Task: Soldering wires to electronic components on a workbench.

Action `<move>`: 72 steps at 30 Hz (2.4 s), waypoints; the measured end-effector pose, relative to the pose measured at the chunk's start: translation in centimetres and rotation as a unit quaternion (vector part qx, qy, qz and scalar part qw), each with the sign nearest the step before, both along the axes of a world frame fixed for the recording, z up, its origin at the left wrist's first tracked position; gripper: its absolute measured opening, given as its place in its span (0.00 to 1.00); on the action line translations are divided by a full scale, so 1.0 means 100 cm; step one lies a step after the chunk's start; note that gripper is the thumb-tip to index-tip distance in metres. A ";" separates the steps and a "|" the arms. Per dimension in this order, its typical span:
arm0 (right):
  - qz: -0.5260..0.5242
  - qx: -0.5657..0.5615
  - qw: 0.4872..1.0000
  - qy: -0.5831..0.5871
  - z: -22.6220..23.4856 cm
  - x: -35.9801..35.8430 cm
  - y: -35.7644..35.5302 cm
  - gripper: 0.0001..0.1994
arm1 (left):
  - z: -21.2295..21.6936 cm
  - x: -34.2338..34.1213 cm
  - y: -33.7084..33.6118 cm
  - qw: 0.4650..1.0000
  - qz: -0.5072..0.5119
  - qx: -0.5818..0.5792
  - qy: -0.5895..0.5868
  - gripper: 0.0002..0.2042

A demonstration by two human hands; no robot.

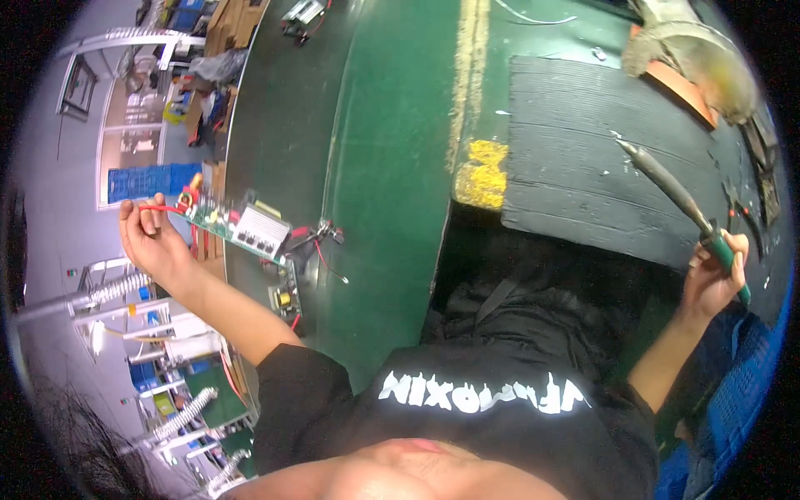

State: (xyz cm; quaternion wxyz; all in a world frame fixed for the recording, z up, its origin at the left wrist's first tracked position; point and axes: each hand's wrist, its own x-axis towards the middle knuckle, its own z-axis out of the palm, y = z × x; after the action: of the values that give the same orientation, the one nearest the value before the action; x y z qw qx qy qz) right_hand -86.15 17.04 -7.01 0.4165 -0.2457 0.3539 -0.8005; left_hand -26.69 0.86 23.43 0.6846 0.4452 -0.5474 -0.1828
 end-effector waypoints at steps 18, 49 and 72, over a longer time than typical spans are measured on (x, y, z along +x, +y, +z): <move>-0.044 -0.001 0.999 -0.005 0.014 0.001 0.012 0.12 | -0.063 -0.044 -0.079 0.972 -0.231 -0.025 0.030 0.05; -0.147 0.021 0.988 0.042 0.018 0.025 0.001 0.14 | -0.184 -0.341 -0.106 0.782 -0.365 0.275 -0.425 0.20; -0.135 -0.008 0.991 -0.022 0.018 0.021 0.002 0.16 | -0.148 -0.333 -0.119 0.796 -0.321 -0.103 -0.502 0.13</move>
State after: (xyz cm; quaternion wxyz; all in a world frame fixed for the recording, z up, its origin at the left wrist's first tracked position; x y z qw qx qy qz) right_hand -84.10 17.26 -5.23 0.3107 -0.1816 0.3680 -0.8574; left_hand -59.95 -11.07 8.62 0.2575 0.2001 -0.9415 -0.0850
